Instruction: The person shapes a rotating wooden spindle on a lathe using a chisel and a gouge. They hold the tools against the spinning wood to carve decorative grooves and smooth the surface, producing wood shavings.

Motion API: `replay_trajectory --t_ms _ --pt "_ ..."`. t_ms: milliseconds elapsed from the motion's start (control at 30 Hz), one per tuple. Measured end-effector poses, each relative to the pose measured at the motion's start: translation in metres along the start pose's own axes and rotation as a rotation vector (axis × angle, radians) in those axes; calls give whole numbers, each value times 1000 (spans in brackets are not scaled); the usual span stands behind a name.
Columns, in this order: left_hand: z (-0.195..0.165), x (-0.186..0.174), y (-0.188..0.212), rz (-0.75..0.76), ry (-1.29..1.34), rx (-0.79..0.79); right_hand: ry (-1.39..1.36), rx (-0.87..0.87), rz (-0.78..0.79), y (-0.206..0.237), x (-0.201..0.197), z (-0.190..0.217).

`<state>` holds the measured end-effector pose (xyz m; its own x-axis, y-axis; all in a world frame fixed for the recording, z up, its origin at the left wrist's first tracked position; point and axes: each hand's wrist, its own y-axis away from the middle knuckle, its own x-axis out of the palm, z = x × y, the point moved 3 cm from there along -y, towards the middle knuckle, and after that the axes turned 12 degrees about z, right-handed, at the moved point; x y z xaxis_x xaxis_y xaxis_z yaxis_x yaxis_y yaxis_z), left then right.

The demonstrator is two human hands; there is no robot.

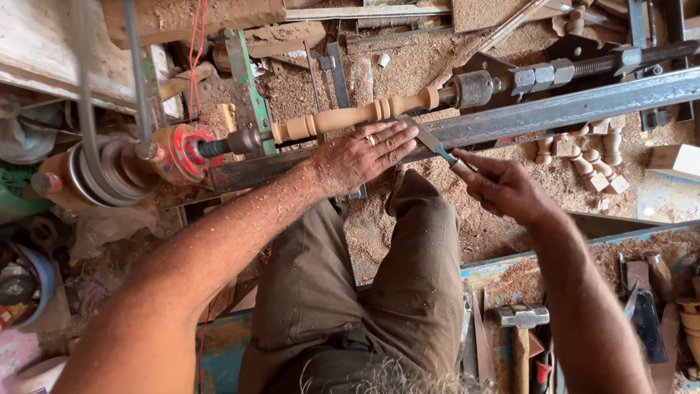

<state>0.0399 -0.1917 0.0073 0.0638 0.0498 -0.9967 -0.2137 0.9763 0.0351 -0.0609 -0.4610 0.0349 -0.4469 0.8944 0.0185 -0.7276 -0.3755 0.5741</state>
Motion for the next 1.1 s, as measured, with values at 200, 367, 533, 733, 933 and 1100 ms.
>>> replay_trajectory --t_ms 200,367,533,733,933,1100 --pt "-2 3 9 -85 61 65 346 204 -318 14 65 -18" --pt "-3 14 5 -112 -11 35 -65 -131 -297 -1 95 -29" --pt "-2 16 1 -137 139 -8 -9 -54 -269 -1 73 -25" --pt "1 11 4 -163 142 -22 -168 -59 -290 -6 90 -16" --pt "-2 13 9 -264 -43 -28 -107 -195 -436 -12 134 -14" --pt "-3 16 14 -256 -111 -46 -565 -306 -530 -40 195 -9"
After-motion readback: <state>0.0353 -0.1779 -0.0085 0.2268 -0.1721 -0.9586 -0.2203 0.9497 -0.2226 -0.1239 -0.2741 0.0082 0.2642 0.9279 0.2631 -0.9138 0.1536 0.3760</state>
